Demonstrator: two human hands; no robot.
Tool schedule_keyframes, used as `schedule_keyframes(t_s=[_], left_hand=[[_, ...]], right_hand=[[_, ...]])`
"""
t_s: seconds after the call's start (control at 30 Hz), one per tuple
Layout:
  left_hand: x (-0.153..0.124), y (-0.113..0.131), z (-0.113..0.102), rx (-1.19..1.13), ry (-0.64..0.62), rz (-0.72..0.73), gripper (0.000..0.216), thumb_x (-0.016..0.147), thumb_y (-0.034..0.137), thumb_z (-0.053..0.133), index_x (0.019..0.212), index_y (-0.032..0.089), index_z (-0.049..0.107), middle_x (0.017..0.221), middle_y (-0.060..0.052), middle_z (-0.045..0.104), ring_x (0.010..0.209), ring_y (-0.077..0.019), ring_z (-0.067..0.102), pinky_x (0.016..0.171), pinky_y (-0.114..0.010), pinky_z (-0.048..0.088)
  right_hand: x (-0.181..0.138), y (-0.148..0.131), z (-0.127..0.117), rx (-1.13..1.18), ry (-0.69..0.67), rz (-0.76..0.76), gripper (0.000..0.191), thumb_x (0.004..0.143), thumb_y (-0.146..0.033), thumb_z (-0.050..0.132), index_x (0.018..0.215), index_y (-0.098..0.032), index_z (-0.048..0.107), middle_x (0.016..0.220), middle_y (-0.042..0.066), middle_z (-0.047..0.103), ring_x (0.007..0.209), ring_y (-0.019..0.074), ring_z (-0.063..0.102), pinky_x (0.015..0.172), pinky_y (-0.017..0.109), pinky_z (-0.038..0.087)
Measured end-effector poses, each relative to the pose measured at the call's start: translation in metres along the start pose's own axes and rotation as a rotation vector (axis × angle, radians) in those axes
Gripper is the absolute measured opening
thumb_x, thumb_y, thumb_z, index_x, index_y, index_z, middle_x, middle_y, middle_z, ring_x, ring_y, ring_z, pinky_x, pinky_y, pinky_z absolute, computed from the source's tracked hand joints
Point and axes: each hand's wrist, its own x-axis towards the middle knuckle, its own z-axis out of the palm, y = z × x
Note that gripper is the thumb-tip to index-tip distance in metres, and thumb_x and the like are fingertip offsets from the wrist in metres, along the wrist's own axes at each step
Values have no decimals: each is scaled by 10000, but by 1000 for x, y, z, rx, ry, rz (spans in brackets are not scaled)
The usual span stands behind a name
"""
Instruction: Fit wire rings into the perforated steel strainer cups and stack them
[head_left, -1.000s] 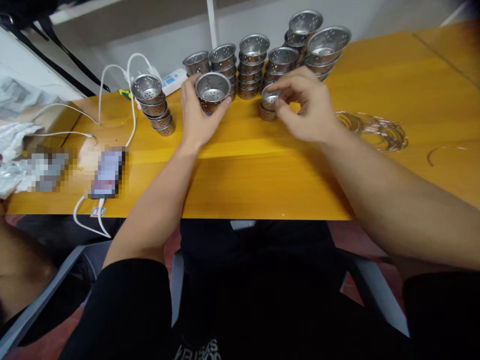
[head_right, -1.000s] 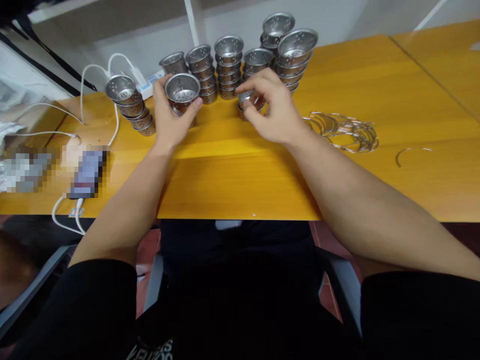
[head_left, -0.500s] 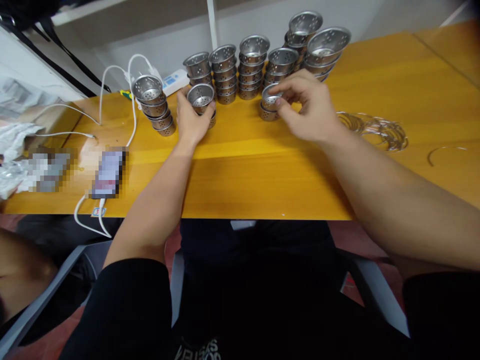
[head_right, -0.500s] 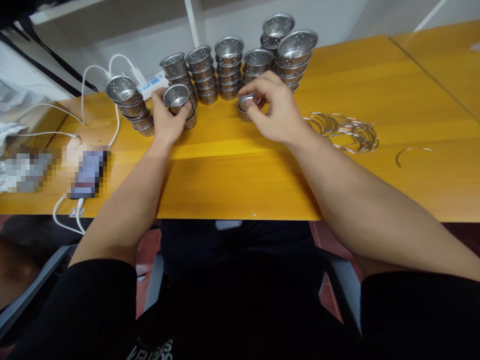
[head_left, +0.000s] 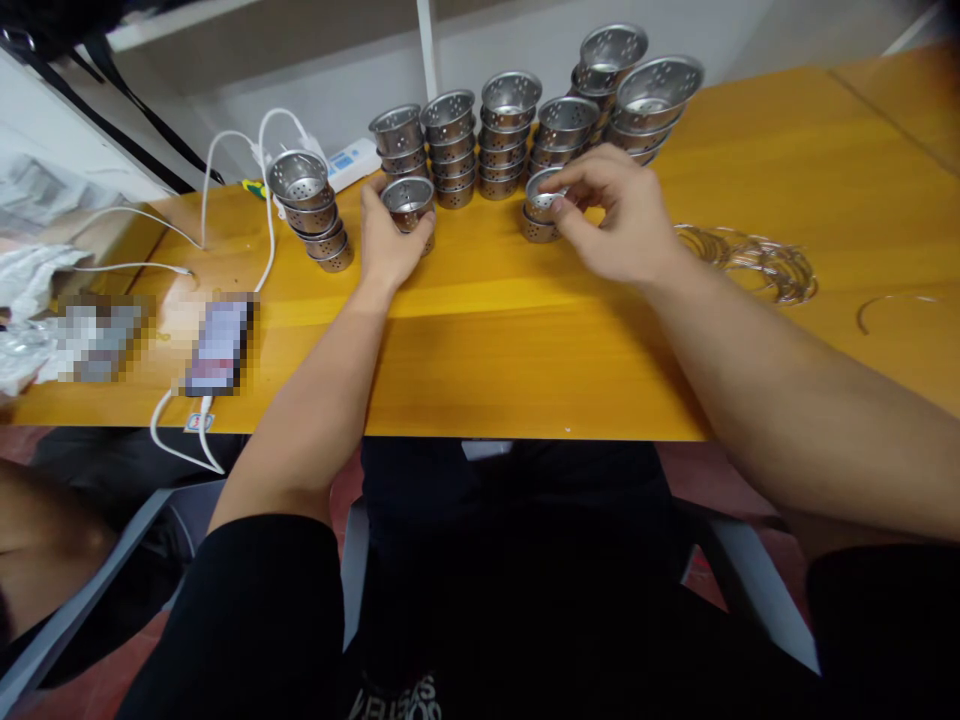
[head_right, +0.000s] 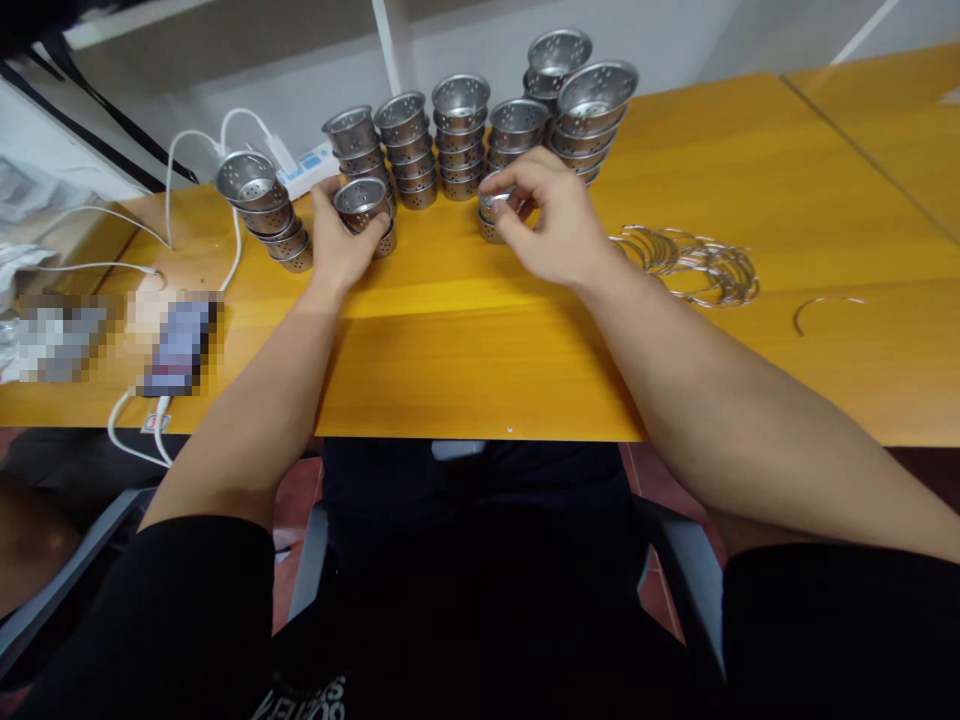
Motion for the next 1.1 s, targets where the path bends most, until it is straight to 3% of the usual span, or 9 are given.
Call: schedule_keyframes(t_s=[0.17, 0.3, 0.37, 0.5, 0.57, 0.67, 0.9, 1.0, 1.1], left_hand=[[-10, 26, -4, 46, 27, 19, 1012, 844, 593, 1107, 1620, 352, 503, 1859, -158, 545, 1959, -435, 349, 1686, -632, 263], [-27, 59, -4, 114, 60, 177, 1155, 807, 567, 1146, 1704, 380, 443, 1985, -147, 401, 1987, -397, 229, 1735, -593, 97], [-37, 76, -1, 148, 46, 303, 1112, 879, 602, 1083, 1736, 367, 415, 2015, -157, 359, 2010, -362, 190, 1739, -565, 103], [-55, 97, 12, 52, -228, 370, 812, 1009, 645, 956, 1681, 461, 537, 2019, -53, 430, 2005, -364, 287, 1688, -582, 301], [-60, 97, 22, -18, -350, 327, 751, 1012, 611, 973, 1644, 415, 618, 1939, -91, 533, 1915, -424, 465, 1617, -650, 426], [-62, 84, 37, -127, -446, 233, 727, 1003, 530, 1014, 1617, 354, 667, 1828, -117, 615, 1790, -454, 619, 1559, -718, 480], [-60, 49, 55, -150, -512, 204, 750, 1031, 479, 991, 1668, 333, 623, 1824, -147, 627, 1688, -405, 716, 1484, -694, 578], [-59, 41, 59, -108, -501, 266, 811, 1073, 554, 929, 1754, 355, 537, 1886, -171, 592, 1684, -394, 730, 1440, -683, 623], [-59, 38, 63, -101, -472, 320, 1009, 1077, 703, 908, 1865, 368, 376, 1944, -192, 537, 1755, -408, 686, 1470, -693, 590]], right_hand=[[5, 5, -1, -88, 46, 83, 370, 1235, -229, 611, 1539, -215, 822, 1554, 192, 760, 1301, 286, 752, 1205, 387, 625], [10, 22, 2, -122, 121, 74, 353, 1204, -173, 631, 1476, -201, 854, 1485, 197, 794, 1286, 322, 785, 1191, 433, 648], [12, 32, 4, -137, 140, 52, 360, 1176, -150, 658, 1466, -181, 868, 1472, 207, 792, 1241, 331, 803, 1172, 450, 661], [13, 44, 7, -205, 54, 17, 319, 1135, -160, 751, 1428, -157, 876, 1488, 219, 768, 1375, 376, 776, 1285, 493, 618], [12, 44, 5, -212, -16, 21, 259, 1151, -173, 751, 1383, -166, 867, 1500, 214, 760, 1408, 367, 748, 1334, 495, 579], [11, 38, 2, -184, -88, 43, 175, 1191, -220, 735, 1323, -176, 842, 1506, 219, 752, 1340, 342, 741, 1312, 478, 572], [8, 24, -1, -67, -54, 47, 121, 1172, -333, 764, 1229, -238, 811, 1484, 205, 727, 1305, 375, 736, 1284, 552, 595], [5, 17, -5, 7, 17, 29, 200, 1175, -482, 767, 1212, -288, 799, 1558, 182, 712, 1347, 368, 723, 1315, 574, 599], [0, 9, -4, 88, -40, -74, 300, 1132, -639, 823, 1183, -344, 816, 1532, 128, 752, 1350, 360, 729, 1308, 598, 617]])
